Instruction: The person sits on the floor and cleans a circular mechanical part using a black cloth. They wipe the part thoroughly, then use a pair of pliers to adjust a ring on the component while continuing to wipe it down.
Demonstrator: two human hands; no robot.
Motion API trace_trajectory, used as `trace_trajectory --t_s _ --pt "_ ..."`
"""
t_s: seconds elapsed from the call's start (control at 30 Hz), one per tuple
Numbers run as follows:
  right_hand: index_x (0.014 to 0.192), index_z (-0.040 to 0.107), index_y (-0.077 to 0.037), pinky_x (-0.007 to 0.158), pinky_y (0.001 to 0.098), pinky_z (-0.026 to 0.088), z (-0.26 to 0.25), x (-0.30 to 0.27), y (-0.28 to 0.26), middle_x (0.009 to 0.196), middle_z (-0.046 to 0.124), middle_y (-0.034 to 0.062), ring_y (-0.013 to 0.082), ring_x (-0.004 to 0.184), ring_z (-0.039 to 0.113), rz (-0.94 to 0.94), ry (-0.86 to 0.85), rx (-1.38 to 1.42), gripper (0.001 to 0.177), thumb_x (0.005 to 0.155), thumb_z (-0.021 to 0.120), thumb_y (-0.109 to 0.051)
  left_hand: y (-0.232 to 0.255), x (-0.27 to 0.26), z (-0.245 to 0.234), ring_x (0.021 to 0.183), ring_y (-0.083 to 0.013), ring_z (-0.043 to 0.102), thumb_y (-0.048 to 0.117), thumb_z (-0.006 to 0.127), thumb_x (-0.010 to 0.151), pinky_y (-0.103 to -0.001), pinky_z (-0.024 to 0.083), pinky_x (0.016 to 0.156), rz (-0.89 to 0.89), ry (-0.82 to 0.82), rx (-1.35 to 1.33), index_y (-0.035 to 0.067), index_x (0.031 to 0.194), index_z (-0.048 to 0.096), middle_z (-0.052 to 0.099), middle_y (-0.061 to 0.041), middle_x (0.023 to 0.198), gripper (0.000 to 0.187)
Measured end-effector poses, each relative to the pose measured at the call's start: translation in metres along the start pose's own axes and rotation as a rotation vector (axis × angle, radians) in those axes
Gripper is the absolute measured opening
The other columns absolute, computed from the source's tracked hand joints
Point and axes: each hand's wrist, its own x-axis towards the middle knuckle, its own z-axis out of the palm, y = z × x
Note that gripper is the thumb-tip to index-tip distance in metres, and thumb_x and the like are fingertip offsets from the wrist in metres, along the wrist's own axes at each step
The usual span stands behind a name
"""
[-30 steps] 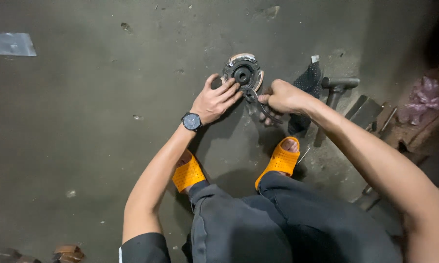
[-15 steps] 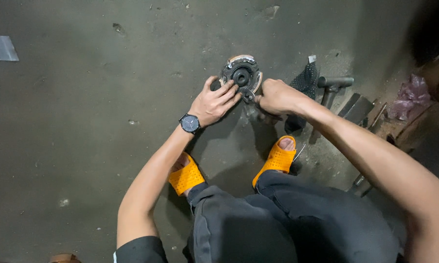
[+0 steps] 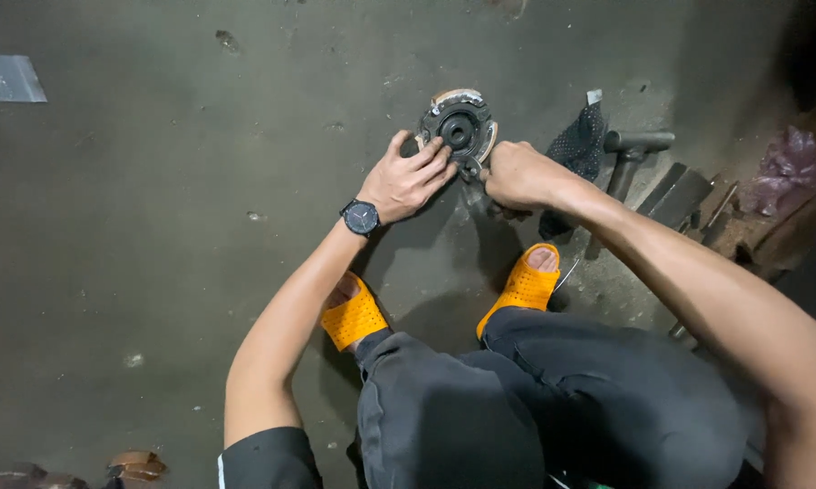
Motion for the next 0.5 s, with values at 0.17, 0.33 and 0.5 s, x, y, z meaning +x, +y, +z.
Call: trace_trajectory --t_s 0.17,0.33,0.5 --pt "0.081 0.063 0.016 0.055 0.0517 0.05 0.011 0.014 0.014 0.073 0.061 0.0323 0.0444 0.075 0.063 0.007 -0.003 0.023 0.049 0.091 0.038 -0.025 -0.001 -0.001 0.001 0.098 -0.0284 0.055 0.009 0.037 0.094 -0.05 0.038 0.08 0.026 -0.014 0.037 0.008 0.097 0.06 0.055 -0.015 0.097 0.023" --pt "0.078 0.063 0.015 0.054 0.0509 0.048 0.023 0.026 0.036 0.069 0.061 0.0315 0.0451 0.07 0.063 -0.085 0.061 0.003 0.046 0.092 0.041 -0.023 0.007 -0.008 0.008 0.102 -0.0284 0.055 0.013 0.041 0.093 -0.054 0.038 0.086 0.002 -0.014 0.045 0.011 0.099 0.062 0.058 -0.014 0.101 0.021" --pt "0.075 0.064 0.008 0.06 0.0455 0.052 0.023 -0.075 0.006 0.063 0.064 0.0237 0.034 0.062 0.067 -0.08 0.041 0.215 0.037 0.09 0.046 -0.02 0.036 0.003 -0.009 0.118 -0.0279 0.045 0.014 0.05 0.087 -0.052 0.03 0.098 -0.361 -0.096 -0.05 0.008 0.119 0.052 0.051 -0.014 0.12 0.032"
